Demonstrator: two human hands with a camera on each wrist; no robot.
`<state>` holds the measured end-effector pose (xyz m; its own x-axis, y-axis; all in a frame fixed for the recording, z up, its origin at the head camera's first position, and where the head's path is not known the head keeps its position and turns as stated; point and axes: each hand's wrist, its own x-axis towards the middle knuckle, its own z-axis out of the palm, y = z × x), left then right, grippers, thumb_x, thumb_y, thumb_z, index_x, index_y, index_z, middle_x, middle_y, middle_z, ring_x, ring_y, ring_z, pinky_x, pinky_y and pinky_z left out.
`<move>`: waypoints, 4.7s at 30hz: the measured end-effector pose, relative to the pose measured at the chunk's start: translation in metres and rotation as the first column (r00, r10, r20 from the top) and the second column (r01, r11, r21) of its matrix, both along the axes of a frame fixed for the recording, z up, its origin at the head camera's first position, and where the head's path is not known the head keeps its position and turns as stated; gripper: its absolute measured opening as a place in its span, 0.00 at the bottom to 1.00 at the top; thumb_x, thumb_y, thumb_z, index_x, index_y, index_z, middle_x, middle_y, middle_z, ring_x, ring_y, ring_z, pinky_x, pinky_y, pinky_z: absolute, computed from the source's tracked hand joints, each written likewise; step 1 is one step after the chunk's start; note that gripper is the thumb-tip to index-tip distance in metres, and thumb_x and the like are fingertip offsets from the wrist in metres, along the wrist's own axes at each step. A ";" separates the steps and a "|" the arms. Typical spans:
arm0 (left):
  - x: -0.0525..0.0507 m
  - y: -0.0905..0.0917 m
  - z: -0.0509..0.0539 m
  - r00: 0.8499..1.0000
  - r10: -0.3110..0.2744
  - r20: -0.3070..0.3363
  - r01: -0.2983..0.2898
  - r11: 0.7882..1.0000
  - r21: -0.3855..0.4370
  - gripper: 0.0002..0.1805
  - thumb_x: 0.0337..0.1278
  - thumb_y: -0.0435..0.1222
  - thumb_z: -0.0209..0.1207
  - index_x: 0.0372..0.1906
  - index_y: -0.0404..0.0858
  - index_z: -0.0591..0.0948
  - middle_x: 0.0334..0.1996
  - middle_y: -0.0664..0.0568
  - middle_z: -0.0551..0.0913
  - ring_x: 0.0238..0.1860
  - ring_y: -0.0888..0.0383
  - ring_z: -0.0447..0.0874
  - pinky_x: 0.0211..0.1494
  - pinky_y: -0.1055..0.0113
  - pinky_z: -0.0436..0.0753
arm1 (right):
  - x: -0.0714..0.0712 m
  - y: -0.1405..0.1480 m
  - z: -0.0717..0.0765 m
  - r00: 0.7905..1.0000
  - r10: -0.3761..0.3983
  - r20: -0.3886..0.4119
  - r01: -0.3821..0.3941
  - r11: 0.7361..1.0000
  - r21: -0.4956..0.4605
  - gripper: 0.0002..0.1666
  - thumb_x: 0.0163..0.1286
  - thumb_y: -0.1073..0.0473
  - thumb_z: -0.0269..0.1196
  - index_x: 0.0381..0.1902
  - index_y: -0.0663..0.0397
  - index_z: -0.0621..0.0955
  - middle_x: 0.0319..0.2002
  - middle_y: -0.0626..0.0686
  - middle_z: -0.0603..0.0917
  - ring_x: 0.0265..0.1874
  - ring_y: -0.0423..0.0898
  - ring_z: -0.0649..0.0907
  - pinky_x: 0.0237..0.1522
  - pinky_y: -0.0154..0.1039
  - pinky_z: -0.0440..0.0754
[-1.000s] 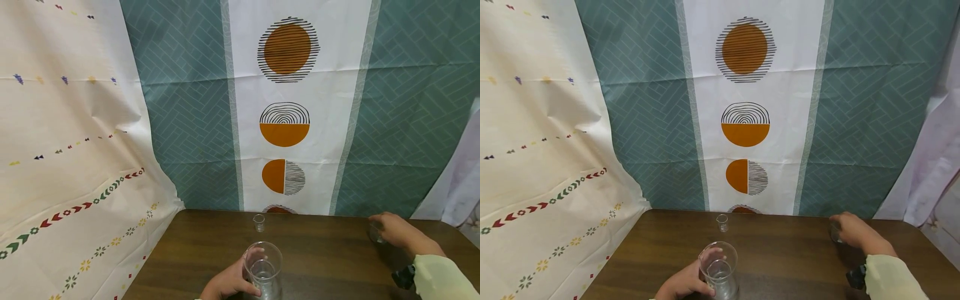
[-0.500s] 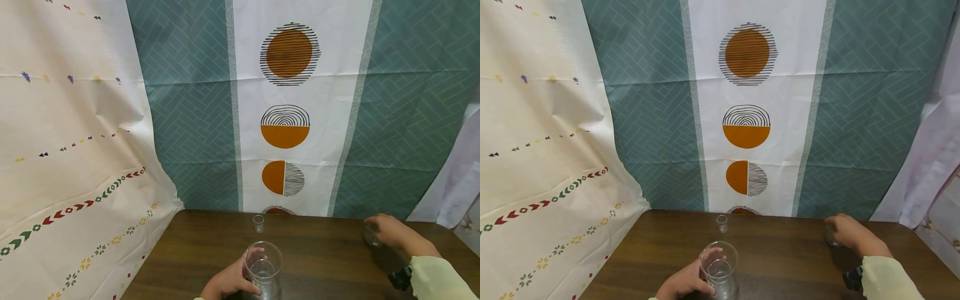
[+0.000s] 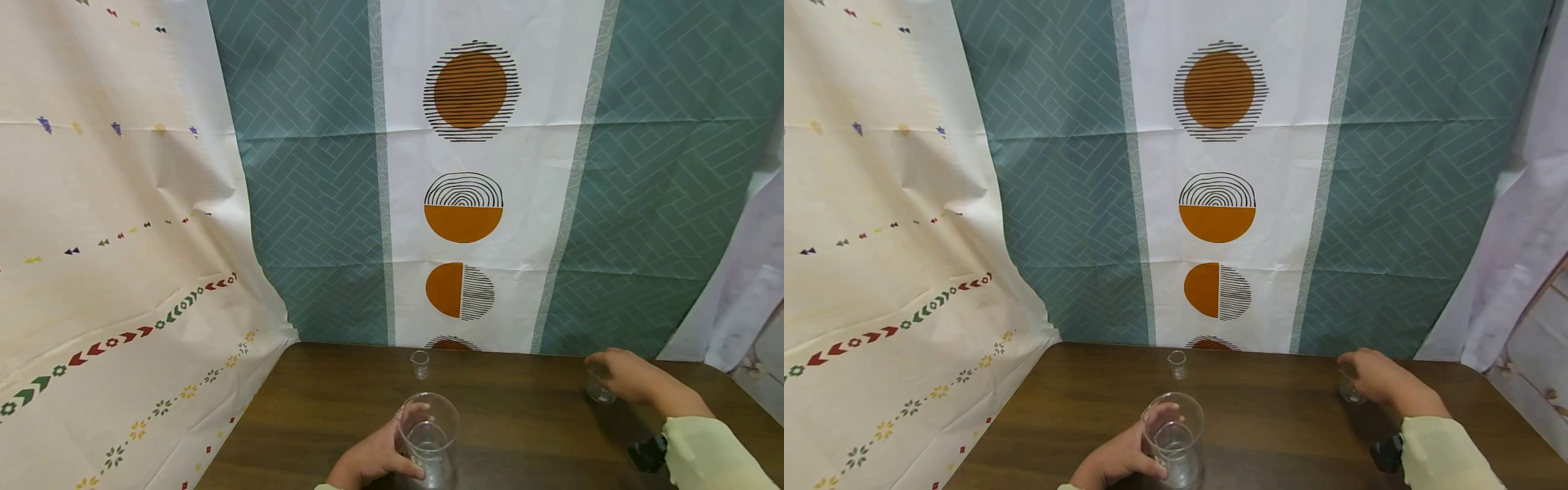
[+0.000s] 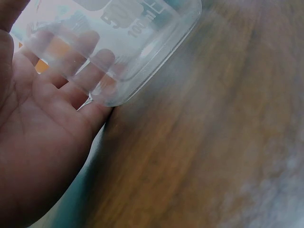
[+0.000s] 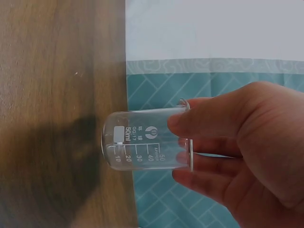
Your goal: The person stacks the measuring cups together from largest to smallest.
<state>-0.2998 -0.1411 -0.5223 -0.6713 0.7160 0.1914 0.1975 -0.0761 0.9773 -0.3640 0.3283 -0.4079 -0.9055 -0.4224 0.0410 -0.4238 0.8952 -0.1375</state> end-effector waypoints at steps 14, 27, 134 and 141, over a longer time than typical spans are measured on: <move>-0.002 0.000 -0.001 1.000 -0.004 -0.013 0.005 1.000 0.009 0.51 0.45 0.30 0.72 0.71 0.39 0.53 0.67 0.36 0.66 0.64 0.59 0.72 0.62 0.71 0.74 | 0.008 -0.018 0.011 0.999 0.044 -0.021 -0.043 0.999 0.004 0.21 0.54 0.69 0.65 0.49 0.65 0.80 0.43 0.62 0.82 0.45 0.64 0.80 0.46 0.59 0.78; -0.001 0.000 0.000 1.000 0.007 -0.002 -0.007 1.000 -0.007 0.49 0.45 0.31 0.72 0.70 0.44 0.56 0.67 0.41 0.67 0.64 0.60 0.71 0.62 0.72 0.73 | 0.017 -0.035 0.018 0.998 0.041 0.044 -0.039 0.999 -0.028 0.21 0.56 0.67 0.67 0.51 0.60 0.80 0.46 0.62 0.81 0.48 0.65 0.80 0.47 0.59 0.77; 0.003 0.000 0.000 1.000 0.024 0.013 -0.024 1.000 0.015 0.48 0.44 0.29 0.72 0.69 0.45 0.57 0.68 0.45 0.67 0.65 0.64 0.69 0.62 0.73 0.73 | 0.088 -0.153 0.060 0.912 0.367 -0.183 -0.378 0.925 -0.027 0.22 0.63 0.59 0.65 0.57 0.53 0.79 0.50 0.48 0.79 0.42 0.38 0.80 0.42 0.40 0.81; 0.003 -0.001 -0.002 1.000 0.023 0.014 -0.023 1.000 0.018 0.48 0.45 0.28 0.71 0.70 0.46 0.57 0.68 0.46 0.67 0.65 0.64 0.70 0.61 0.73 0.74 | 0.090 -0.161 0.058 0.888 0.387 -0.247 -0.403 0.915 -0.014 0.23 0.62 0.59 0.66 0.57 0.50 0.79 0.49 0.47 0.79 0.42 0.39 0.80 0.42 0.40 0.81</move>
